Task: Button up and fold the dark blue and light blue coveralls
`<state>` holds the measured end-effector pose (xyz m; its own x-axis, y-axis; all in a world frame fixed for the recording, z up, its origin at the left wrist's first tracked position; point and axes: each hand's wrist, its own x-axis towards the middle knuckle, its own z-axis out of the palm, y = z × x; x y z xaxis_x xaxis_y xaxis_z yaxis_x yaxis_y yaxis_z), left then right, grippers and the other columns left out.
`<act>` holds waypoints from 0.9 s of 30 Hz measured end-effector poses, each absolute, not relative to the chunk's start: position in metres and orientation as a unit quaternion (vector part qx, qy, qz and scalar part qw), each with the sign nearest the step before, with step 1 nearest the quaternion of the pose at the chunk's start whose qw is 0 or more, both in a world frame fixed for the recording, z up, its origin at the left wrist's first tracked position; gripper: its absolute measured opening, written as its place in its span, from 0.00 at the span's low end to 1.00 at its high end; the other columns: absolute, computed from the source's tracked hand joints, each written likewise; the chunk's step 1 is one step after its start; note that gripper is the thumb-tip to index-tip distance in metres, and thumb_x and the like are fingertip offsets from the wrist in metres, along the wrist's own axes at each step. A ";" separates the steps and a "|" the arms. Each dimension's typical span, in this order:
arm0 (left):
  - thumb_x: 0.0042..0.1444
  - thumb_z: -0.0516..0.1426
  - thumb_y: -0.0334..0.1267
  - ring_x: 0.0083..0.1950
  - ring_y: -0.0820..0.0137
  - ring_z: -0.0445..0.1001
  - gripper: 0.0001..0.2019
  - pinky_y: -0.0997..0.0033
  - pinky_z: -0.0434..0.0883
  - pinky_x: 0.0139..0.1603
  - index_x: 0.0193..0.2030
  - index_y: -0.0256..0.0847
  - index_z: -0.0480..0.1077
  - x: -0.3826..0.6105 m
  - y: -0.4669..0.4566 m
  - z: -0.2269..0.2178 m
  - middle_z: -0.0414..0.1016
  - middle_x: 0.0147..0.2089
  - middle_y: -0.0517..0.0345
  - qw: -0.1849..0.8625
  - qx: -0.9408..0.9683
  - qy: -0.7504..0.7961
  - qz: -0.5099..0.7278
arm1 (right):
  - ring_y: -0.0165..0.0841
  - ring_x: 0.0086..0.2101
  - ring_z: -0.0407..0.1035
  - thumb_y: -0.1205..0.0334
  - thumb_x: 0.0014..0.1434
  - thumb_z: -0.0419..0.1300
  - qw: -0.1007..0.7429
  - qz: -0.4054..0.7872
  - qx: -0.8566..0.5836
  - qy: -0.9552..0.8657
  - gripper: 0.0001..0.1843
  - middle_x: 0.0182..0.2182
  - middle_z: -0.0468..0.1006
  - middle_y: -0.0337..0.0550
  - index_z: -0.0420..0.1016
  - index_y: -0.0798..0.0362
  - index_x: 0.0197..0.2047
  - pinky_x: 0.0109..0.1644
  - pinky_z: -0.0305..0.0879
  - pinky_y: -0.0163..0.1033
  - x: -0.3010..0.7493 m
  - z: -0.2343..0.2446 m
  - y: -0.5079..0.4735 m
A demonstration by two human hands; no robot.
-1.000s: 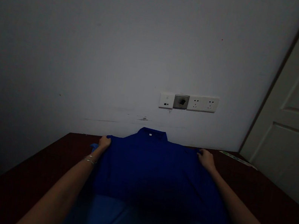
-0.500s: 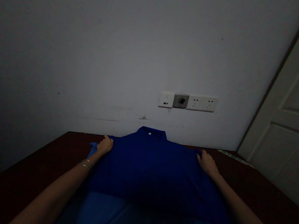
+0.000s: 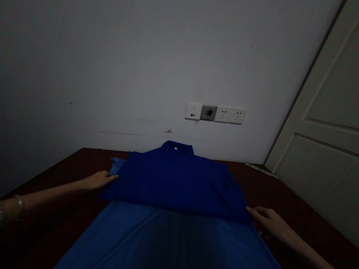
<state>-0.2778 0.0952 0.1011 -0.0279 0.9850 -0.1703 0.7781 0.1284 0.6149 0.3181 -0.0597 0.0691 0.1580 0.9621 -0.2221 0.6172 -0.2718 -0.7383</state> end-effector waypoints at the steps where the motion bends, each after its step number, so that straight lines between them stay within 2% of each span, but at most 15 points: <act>1: 0.39 0.55 0.61 0.24 0.60 0.72 0.25 0.67 0.66 0.22 0.28 0.37 0.67 -0.279 0.081 0.098 0.70 0.22 0.51 0.337 0.625 0.687 0.156 | 0.29 0.20 0.66 0.36 0.50 0.49 0.259 0.360 -0.711 -0.546 0.27 0.21 0.71 0.41 0.68 0.54 0.30 0.17 0.58 0.31 0.313 0.067 -0.067; 4: 0.40 0.54 0.62 0.20 0.66 0.70 0.27 0.73 0.63 0.15 0.36 0.39 0.65 -0.275 0.041 0.095 0.71 0.26 0.54 0.471 0.592 0.644 0.116 | 0.28 0.21 0.65 0.37 0.48 0.51 0.299 0.367 -0.688 -0.550 0.26 0.22 0.70 0.39 0.68 0.54 0.30 0.20 0.59 0.31 0.301 0.062 -0.074; 9: 0.39 0.59 0.57 0.26 0.69 0.73 0.24 0.76 0.65 0.18 0.34 0.38 0.64 -0.270 0.009 0.101 0.72 0.29 0.55 0.569 0.529 0.596 0.204 | 0.30 0.23 0.66 0.39 0.44 0.56 0.331 0.308 -0.706 -0.544 0.25 0.23 0.72 0.42 0.69 0.56 0.29 0.25 0.61 0.33 0.298 0.059 -0.067; 12: 0.36 0.61 0.55 0.28 0.69 0.73 0.23 0.74 0.68 0.24 0.31 0.36 0.64 -0.272 0.006 0.101 0.73 0.28 0.55 0.572 0.487 0.606 0.261 | 0.33 0.27 0.68 0.40 0.41 0.59 0.378 0.229 -0.731 -0.520 0.27 0.29 0.74 0.44 0.68 0.55 0.35 0.28 0.62 0.34 0.297 0.058 -0.064; 14: 0.34 0.63 0.53 0.29 0.69 0.74 0.23 0.73 0.69 0.27 0.30 0.36 0.65 -0.272 0.004 0.097 0.73 0.29 0.54 0.563 0.468 0.613 0.297 | 0.32 0.27 0.68 0.41 0.41 0.59 0.390 0.217 -0.727 -0.522 0.26 0.28 0.73 0.43 0.68 0.54 0.35 0.27 0.62 0.33 0.294 0.058 -0.065; 20: 0.37 0.63 0.49 0.29 0.68 0.74 0.20 0.70 0.71 0.30 0.29 0.35 0.65 -0.265 -0.006 0.091 0.74 0.30 0.51 0.531 0.443 0.612 0.385 | 0.27 0.19 0.62 0.43 0.44 0.58 0.383 0.319 -0.683 -0.534 0.20 0.17 0.67 0.35 0.65 0.54 0.23 0.23 0.58 0.31 0.289 0.059 -0.071; 27: 0.42 0.61 0.43 0.28 0.69 0.74 0.14 0.70 0.72 0.29 0.28 0.33 0.66 -0.274 0.000 0.090 0.73 0.29 0.51 0.508 0.439 0.625 0.398 | 0.31 0.25 0.71 0.52 0.40 0.65 0.445 0.421 -0.677 -0.408 0.14 0.22 0.74 0.42 0.68 0.53 0.23 0.28 0.67 0.32 0.320 0.056 -0.070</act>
<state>-0.2741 0.0001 0.0905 -0.0977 0.9533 -0.2858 0.1453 0.2977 0.9435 0.3196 -0.0696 0.0564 0.3121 0.9274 -0.2062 0.1776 -0.2702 -0.9463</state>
